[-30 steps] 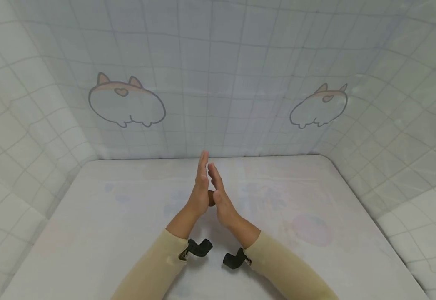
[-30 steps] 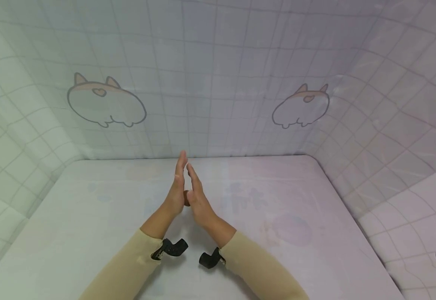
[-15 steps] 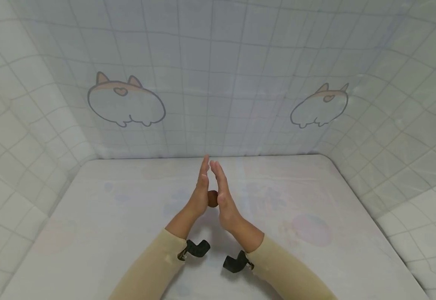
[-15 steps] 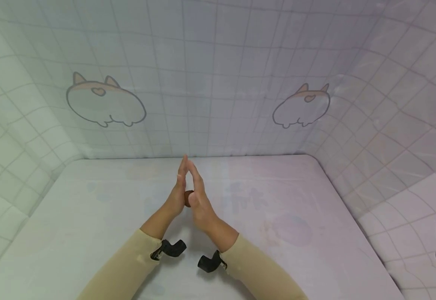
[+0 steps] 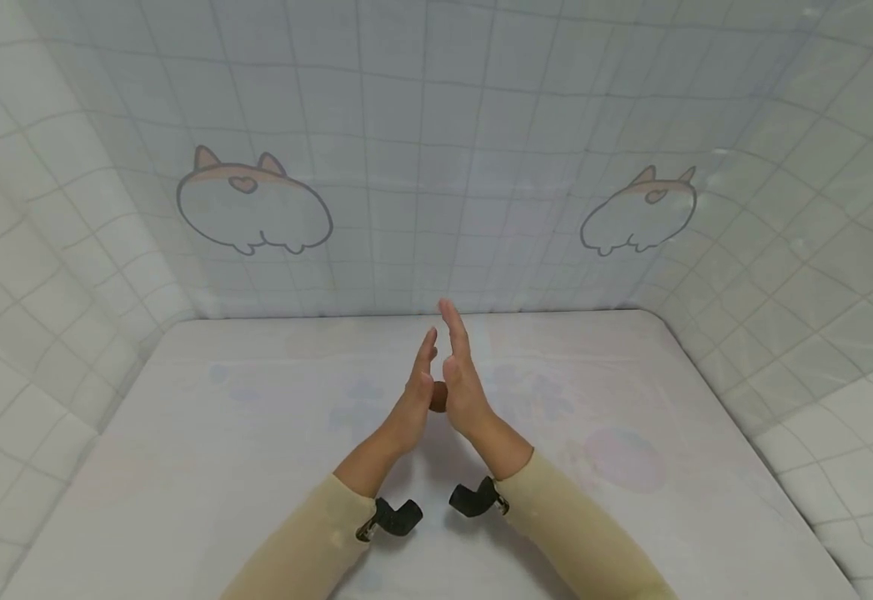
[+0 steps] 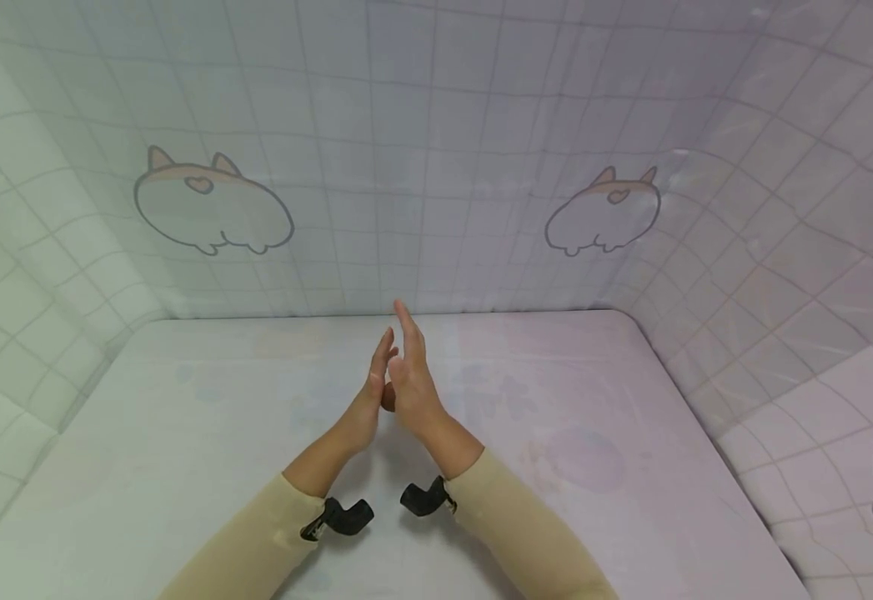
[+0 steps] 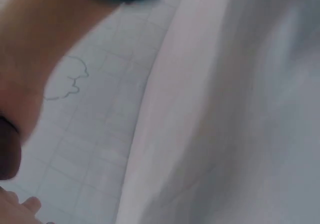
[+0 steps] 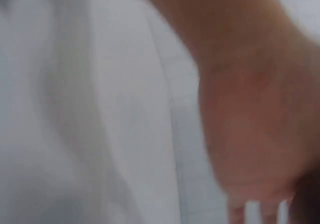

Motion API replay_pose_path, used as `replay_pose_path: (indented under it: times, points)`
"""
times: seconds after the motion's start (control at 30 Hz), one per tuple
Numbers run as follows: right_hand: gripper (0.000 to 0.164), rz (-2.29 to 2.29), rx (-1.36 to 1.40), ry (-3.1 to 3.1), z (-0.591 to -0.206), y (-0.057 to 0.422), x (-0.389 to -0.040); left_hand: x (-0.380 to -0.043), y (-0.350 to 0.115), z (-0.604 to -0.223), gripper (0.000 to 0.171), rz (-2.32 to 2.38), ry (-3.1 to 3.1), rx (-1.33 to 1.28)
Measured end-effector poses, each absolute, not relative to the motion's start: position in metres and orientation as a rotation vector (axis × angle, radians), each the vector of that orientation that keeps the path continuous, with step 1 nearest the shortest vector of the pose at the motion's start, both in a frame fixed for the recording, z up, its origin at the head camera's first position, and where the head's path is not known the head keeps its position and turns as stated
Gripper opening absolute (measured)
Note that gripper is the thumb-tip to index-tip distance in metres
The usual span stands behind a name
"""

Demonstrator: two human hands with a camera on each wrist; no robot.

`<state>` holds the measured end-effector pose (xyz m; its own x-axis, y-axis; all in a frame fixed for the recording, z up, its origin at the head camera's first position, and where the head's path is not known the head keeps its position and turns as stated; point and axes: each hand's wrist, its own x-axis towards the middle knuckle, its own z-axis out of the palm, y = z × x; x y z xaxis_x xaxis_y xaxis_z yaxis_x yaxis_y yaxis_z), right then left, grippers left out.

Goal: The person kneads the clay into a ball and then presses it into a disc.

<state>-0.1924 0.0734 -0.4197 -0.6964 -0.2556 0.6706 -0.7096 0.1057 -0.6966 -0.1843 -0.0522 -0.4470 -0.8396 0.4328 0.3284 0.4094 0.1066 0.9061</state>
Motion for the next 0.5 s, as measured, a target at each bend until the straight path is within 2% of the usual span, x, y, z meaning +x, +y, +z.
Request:
replay_pose_path:
  times: [0.23,0.5]
  points:
    - [0.09,1.647,0.86,-2.072,-0.428,0.079,-0.206,-0.173,-0.051,-0.445,0.086,1.945,2.21,1.005]
    - [0.092,1.731,0.84,-2.144,-0.441,0.081,-0.211,-0.171,-0.05,-0.437,0.098,2.135,2.009,1.124]
